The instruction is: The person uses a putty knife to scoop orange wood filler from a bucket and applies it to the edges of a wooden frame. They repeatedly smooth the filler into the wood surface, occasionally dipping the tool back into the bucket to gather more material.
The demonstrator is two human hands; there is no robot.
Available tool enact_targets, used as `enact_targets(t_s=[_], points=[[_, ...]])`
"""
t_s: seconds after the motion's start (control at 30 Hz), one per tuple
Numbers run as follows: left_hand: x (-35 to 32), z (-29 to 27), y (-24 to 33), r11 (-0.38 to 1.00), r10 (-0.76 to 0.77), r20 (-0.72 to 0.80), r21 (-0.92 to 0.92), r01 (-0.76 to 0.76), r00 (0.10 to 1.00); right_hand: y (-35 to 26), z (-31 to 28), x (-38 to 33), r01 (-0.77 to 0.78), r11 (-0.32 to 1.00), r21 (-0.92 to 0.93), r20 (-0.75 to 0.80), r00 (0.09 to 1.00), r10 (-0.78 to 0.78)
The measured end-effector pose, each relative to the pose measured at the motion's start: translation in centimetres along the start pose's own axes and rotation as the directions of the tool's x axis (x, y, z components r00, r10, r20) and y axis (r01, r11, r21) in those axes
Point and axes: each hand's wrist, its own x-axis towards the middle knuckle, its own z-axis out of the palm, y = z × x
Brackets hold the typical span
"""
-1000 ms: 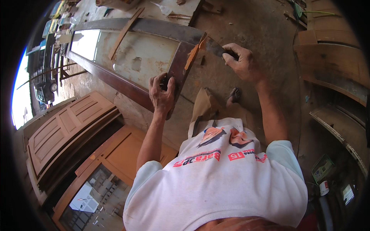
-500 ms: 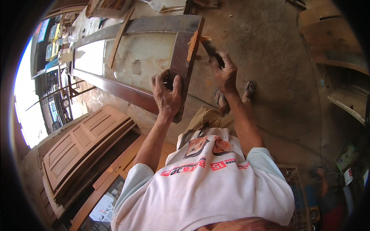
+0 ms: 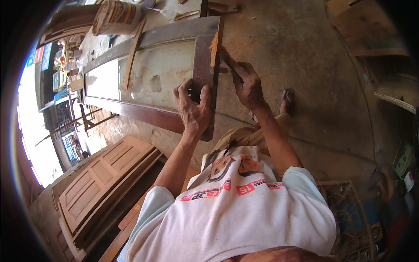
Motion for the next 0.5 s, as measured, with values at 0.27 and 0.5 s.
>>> enact_targets(t_s=[0.27,0.5], points=[[-0.1,0.0,0.0,1.000,0.028,0.009,-0.013,-0.028,1.000,-1.0,-1.0,-0.1,-0.058,0.997,-0.057,0.079,0.995,0.062],[0.5,-0.1,0.1,0.998,0.066,0.018,-0.003,-0.066,0.998,-3.1,0.3,-1.2,-0.103,0.994,-0.045,0.116,0.987,0.108]])
